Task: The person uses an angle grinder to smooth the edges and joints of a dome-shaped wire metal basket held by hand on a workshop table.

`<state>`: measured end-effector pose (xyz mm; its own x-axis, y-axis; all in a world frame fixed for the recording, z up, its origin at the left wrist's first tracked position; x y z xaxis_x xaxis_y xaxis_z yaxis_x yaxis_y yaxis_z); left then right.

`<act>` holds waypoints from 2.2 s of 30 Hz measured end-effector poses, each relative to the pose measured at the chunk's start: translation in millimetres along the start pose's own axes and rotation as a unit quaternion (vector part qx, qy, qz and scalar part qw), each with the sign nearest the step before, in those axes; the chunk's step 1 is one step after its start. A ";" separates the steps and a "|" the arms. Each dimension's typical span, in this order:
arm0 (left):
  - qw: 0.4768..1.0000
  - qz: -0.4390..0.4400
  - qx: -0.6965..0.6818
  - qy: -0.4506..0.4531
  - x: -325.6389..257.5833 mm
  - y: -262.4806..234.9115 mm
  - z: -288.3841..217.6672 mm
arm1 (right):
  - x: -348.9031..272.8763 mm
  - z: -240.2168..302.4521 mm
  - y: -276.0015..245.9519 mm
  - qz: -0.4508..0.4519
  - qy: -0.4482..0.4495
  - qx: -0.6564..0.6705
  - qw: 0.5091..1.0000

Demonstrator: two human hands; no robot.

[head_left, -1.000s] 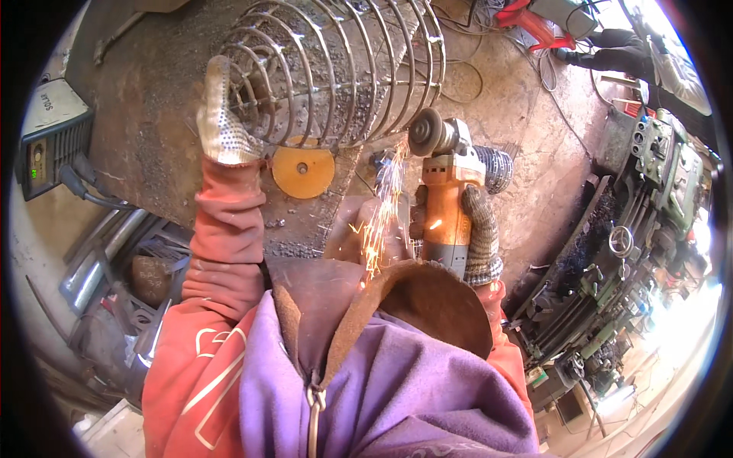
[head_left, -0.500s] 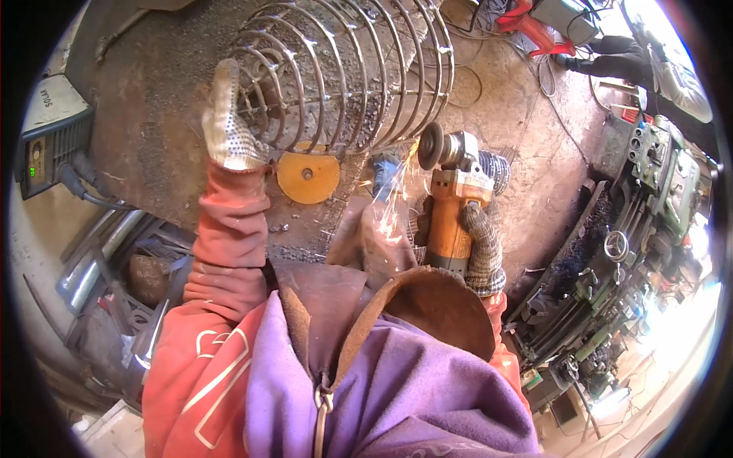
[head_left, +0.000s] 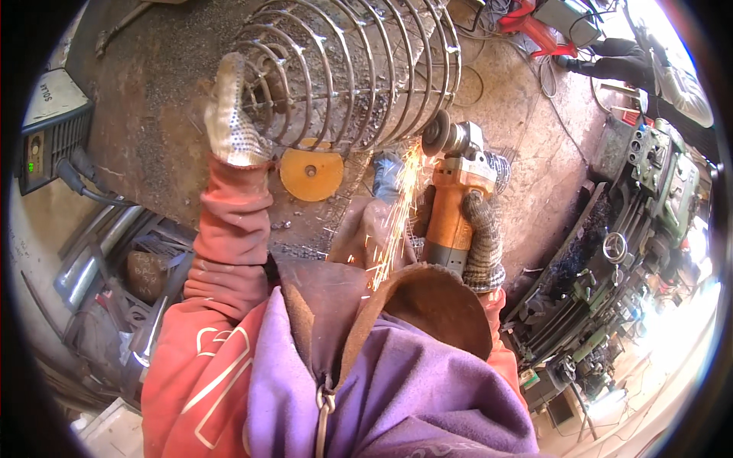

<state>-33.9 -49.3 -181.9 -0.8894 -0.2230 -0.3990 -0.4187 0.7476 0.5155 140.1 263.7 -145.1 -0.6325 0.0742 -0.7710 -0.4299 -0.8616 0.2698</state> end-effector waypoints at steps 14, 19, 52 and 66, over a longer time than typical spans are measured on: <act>0.999 -0.005 -0.010 -0.033 3.4 -7.5 2.9 | -3.4 2.2 26.6 0.091 -0.009 -0.071 0.993; 0.998 -0.012 -0.041 -0.039 -1.2 -0.6 4.3 | -3.4 -7.6 23.4 0.042 -0.010 -0.063 0.997; 0.998 0.048 -0.033 0.017 26.2 -18.7 16.7 | -10.5 -13.6 52.3 0.151 -0.018 -0.068 0.986; 0.959 0.140 -0.122 -0.214 38.6 0.0 -8.9 | -22.8 -1.7 56.3 0.110 -0.040 -0.107 0.987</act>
<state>-69.9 -63.5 -190.6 -0.8389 0.2807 -0.4664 -0.2513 0.5602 0.7893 131.4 212.7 -113.4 -0.7474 -0.0943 -0.6576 -0.1358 -0.9473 0.2901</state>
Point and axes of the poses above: each hand's wrist, its own x-axis towards the middle knuckle, its own y-axis out of the palm, z = x × y, the point moved 6 cm from there along x, towards the middle knuckle, and after that the axes turned 15 degrees about -x, right-handed, at the moved point
